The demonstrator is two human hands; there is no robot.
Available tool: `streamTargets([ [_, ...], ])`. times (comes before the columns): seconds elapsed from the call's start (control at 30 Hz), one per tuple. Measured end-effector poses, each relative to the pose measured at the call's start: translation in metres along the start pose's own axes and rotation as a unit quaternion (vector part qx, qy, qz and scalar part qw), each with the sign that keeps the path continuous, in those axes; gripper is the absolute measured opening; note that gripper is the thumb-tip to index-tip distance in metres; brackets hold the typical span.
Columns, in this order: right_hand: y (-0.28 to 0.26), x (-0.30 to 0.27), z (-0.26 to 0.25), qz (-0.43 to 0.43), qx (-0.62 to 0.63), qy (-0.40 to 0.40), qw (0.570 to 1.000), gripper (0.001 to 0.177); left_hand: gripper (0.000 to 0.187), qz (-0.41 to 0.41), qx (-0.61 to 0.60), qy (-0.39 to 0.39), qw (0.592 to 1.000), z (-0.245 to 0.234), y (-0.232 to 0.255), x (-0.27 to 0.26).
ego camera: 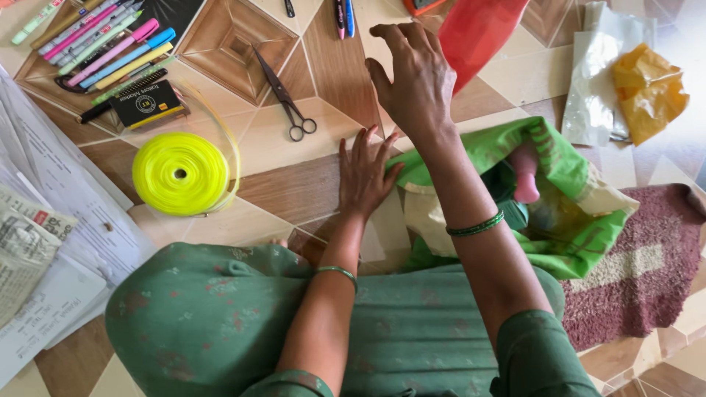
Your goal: The person sits on the floor and packs various items into a green reusable bag. They place a small plastic bag containing bottles and a pen, a plastic lid, a small box, a roll of tape, a plastic cup, and a red bottle into the bag.
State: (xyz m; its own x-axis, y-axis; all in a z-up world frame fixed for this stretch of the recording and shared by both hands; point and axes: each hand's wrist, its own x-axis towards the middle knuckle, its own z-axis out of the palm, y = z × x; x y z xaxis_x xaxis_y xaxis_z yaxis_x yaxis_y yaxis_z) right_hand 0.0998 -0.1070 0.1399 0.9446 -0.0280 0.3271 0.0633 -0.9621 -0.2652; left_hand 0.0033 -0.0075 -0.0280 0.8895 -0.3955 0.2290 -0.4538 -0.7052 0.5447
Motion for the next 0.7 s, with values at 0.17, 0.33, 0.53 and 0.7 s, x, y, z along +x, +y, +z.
streamTargets([
  [0.17,0.093,0.023,0.029,0.059,-0.001,0.180,0.982,0.088,0.062,-0.014,0.009,-0.041,0.999,0.002,-0.001,0.001],
  [0.33,0.121,0.012,0.084,0.130,0.001,0.038,0.991,0.134,0.061,-0.020,0.001,-0.057,0.998,0.001,0.002,0.002],
  [0.53,0.104,-0.001,0.103,0.137,-0.080,-0.094,0.983,0.130,0.063,-0.024,-0.005,-0.052,0.998,0.006,0.004,-0.006],
  [0.7,0.114,0.014,0.092,0.123,-0.020,-0.136,0.983,0.128,0.064,-0.029,-0.003,-0.057,0.998,0.000,0.004,0.004],
])
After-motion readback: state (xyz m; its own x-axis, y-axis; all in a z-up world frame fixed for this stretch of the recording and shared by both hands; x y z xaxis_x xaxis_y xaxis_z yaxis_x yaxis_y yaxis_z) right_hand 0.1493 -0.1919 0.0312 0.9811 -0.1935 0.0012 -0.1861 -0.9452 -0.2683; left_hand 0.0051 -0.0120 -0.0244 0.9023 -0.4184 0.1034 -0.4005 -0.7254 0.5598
